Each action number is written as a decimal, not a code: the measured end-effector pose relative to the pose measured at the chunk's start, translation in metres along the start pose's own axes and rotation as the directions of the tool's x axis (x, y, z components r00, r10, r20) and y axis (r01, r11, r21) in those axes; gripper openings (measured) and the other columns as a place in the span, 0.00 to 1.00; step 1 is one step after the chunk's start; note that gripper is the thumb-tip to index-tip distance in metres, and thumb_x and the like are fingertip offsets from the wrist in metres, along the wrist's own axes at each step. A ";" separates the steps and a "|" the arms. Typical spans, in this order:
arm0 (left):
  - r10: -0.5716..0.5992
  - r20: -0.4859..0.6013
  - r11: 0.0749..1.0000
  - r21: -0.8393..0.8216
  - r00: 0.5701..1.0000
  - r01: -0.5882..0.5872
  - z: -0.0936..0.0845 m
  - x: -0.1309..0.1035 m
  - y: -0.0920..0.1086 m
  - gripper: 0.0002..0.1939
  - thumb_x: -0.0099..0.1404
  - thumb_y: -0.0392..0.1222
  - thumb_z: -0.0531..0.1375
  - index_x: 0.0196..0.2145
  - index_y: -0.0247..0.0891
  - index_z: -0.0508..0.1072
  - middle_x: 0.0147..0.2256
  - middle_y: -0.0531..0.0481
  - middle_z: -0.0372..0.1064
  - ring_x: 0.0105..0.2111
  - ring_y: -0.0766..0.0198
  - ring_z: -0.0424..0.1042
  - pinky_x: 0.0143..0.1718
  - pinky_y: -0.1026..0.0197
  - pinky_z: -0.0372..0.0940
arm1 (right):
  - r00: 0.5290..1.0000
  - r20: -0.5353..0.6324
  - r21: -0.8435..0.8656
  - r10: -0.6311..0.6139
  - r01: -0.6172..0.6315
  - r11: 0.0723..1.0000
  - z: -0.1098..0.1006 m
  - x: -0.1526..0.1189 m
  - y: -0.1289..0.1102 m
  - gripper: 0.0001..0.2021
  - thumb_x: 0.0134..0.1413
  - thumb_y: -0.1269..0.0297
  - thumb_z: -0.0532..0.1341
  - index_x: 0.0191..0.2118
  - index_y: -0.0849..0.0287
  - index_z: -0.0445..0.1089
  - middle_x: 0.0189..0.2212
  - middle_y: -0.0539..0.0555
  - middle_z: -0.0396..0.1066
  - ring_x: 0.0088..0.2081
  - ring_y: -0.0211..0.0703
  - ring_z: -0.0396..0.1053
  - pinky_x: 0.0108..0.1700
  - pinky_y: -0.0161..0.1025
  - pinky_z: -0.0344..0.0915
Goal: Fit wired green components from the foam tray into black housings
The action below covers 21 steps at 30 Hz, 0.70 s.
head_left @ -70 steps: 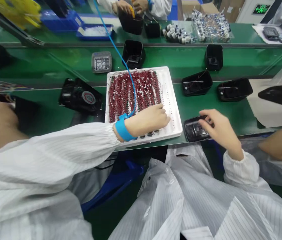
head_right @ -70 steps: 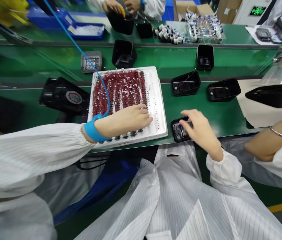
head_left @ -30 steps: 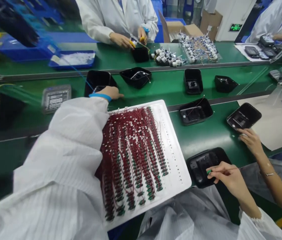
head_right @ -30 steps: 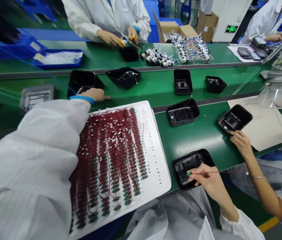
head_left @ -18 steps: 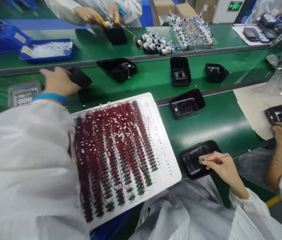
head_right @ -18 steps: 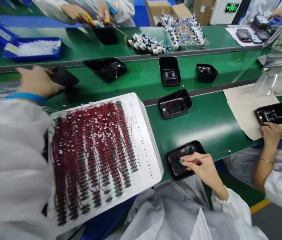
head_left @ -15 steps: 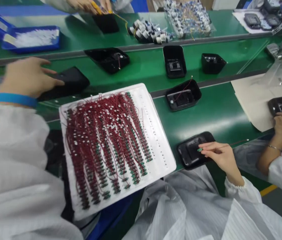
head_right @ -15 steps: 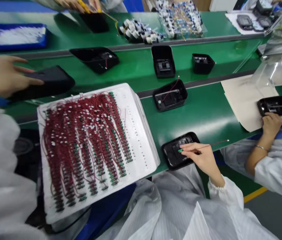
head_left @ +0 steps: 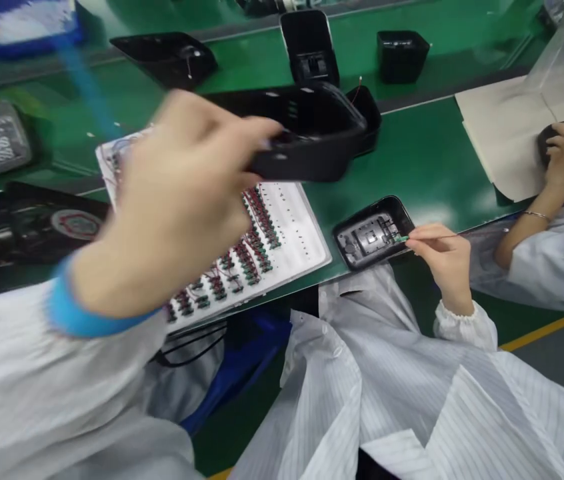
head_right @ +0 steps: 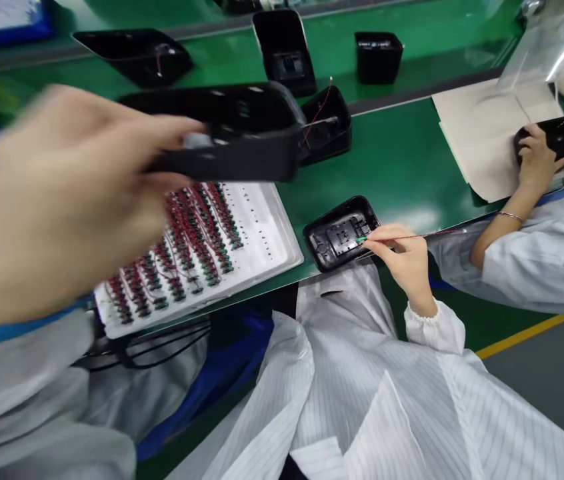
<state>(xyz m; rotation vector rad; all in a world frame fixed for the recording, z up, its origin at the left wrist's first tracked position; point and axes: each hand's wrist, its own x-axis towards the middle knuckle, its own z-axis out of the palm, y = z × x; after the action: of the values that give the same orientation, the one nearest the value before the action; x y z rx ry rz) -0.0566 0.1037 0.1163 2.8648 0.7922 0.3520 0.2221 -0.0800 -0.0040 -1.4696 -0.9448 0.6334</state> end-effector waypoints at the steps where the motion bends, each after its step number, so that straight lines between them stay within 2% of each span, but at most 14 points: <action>1: -0.009 -0.029 0.999 0.051 1.000 0.010 0.011 0.017 0.015 0.27 0.72 0.32 0.46 0.66 0.41 0.61 0.54 0.40 0.63 0.53 0.49 0.68 0.49 0.46 0.69 | 1.000 0.006 0.010 0.017 -0.017 1.000 -0.002 -0.003 0.001 0.03 0.49 0.67 0.74 0.30 0.53 0.82 0.32 0.51 0.79 0.33 0.42 0.76 0.34 0.39 0.75; 3: 0.025 0.033 0.999 -0.021 0.999 -0.025 0.038 0.050 0.031 0.26 0.69 0.29 0.46 0.63 0.36 0.66 0.51 0.40 0.65 0.50 0.51 0.70 0.47 0.48 0.71 | 0.999 0.009 0.017 0.045 -0.045 0.999 -0.007 -0.008 0.001 0.03 0.48 0.68 0.74 0.29 0.54 0.82 0.31 0.51 0.80 0.30 0.40 0.75 0.33 0.38 0.75; 4: 0.031 0.022 0.997 -0.067 0.999 -0.030 0.053 0.065 0.033 0.26 0.67 0.28 0.47 0.60 0.36 0.67 0.50 0.40 0.65 0.50 0.51 0.71 0.46 0.48 0.71 | 0.998 0.005 0.020 0.055 -0.055 0.998 -0.009 -0.010 0.001 0.02 0.47 0.68 0.74 0.29 0.54 0.82 0.30 0.51 0.80 0.29 0.39 0.75 0.32 0.37 0.75; 7: 0.047 0.007 0.980 -0.195 0.999 -0.045 0.094 0.097 0.025 0.26 0.62 0.27 0.51 0.56 0.39 0.69 0.49 0.42 0.65 0.52 0.50 0.70 0.49 0.45 0.71 | 0.996 -0.023 0.039 0.089 -0.088 0.995 -0.014 -0.015 0.001 0.02 0.45 0.67 0.74 0.28 0.55 0.82 0.29 0.50 0.80 0.27 0.38 0.75 0.30 0.35 0.75; 9: 0.054 0.015 0.974 -0.223 0.998 -0.049 0.113 0.109 0.017 0.26 0.60 0.26 0.52 0.54 0.40 0.70 0.49 0.42 0.64 0.52 0.50 0.69 0.50 0.43 0.71 | 0.991 -0.035 0.043 0.128 -0.127 0.991 -0.017 -0.017 0.002 0.03 0.45 0.66 0.74 0.28 0.55 0.82 0.29 0.51 0.80 0.28 0.39 0.75 0.29 0.35 0.75; 14: 0.052 0.152 0.980 -0.200 0.987 -0.021 0.135 0.121 0.016 0.25 0.58 0.21 0.52 0.51 0.36 0.69 0.50 0.40 0.61 0.50 0.50 0.69 0.52 0.42 0.69 | 0.979 0.006 0.016 0.205 -0.205 0.979 -0.017 -0.017 0.007 0.03 0.45 0.64 0.75 0.29 0.55 0.83 0.30 0.51 0.81 0.27 0.40 0.77 0.31 0.35 0.76; 18: 0.053 0.224 0.968 -0.250 0.973 0.005 0.153 0.123 0.021 0.24 0.59 0.21 0.55 0.51 0.37 0.68 0.51 0.41 0.61 0.50 0.51 0.69 0.54 0.43 0.68 | 0.973 0.092 -0.029 0.214 -0.212 0.977 -0.007 -0.013 0.004 0.04 0.49 0.62 0.74 0.30 0.56 0.83 0.28 0.51 0.81 0.25 0.40 0.77 0.30 0.36 0.76; 21: 0.099 0.298 0.975 -0.220 0.949 -0.032 0.163 0.122 0.023 0.23 0.60 0.21 0.53 0.51 0.35 0.69 0.51 0.39 0.63 0.47 0.53 0.70 0.51 0.48 0.70 | 0.965 0.185 -0.097 0.187 -0.172 0.980 0.004 -0.007 -0.003 0.04 0.53 0.62 0.72 0.31 0.56 0.83 0.28 0.51 0.81 0.25 0.41 0.77 0.31 0.37 0.76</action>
<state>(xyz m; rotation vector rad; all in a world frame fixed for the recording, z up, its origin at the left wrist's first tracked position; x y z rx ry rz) 0.0992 0.1354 -0.0127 2.6552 0.5641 -0.0072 0.2140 -0.0840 -0.0023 -1.5981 -1.0021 0.8933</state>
